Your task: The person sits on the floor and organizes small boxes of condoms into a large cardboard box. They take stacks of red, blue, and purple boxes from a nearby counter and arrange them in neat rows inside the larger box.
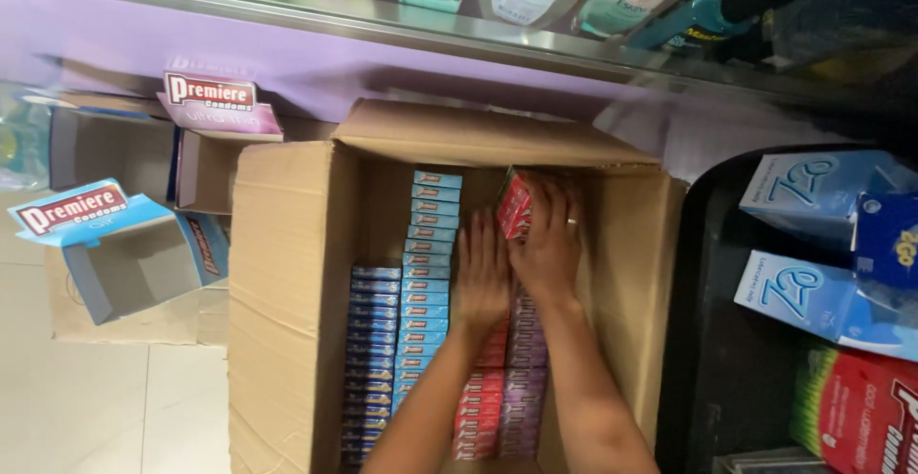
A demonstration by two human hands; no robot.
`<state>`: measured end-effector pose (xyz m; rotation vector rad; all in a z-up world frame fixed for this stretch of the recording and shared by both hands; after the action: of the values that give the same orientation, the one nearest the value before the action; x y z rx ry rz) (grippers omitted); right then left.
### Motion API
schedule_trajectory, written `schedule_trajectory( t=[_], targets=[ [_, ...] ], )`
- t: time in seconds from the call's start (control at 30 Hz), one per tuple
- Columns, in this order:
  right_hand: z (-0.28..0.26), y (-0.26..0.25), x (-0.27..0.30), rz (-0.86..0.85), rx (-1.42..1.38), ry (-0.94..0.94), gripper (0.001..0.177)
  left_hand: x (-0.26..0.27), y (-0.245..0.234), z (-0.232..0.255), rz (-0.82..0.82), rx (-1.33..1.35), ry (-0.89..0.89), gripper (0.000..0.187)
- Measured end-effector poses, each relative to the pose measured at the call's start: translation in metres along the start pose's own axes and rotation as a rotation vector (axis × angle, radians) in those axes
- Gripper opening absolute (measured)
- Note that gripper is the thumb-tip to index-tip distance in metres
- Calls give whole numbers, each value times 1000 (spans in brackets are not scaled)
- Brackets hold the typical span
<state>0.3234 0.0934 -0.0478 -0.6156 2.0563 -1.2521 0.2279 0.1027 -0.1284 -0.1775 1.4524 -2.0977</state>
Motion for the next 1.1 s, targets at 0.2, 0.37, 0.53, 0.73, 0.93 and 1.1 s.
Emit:
schedule_trajectory(
  t=[0.2, 0.37, 0.53, 0.73, 0.93, 1.1],
  targets=[
    [-15, 4, 3, 91, -133, -148, 81, 12, 57, -15, -132, 19, -12, 70],
    [-5, 38, 3, -48, -181, -95, 80, 22, 62, -7, -218, 49, -60, 75],
    [6, 67, -13, -269, -103, 56, 89, 30, 58, 4, -273, -297, -32, 66],
    [-18, 68, -11, -242, 159, 229, 87, 34, 58, 14, -196, -115, -108, 77],
    [-10, 107, 20, -188, 315, 188, 86, 54, 74, 9, -291, -198, -28, 74],
    [-8, 108, 30, -195, -23, 102, 90, 57, 98, 2, -359, -186, 12, 73]
  ],
)
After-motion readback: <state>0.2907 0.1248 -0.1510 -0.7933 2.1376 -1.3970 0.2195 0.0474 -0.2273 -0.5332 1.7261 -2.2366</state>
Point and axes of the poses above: each hand's wrist, its own x-axis away from the middle knuckle, its own y-axis out of the palm, z = x × y, the point moved 8 cm from there along -x, towards the middle knuckle, and after that the axes turned 8 degrees about z, right-handed, at the moved point
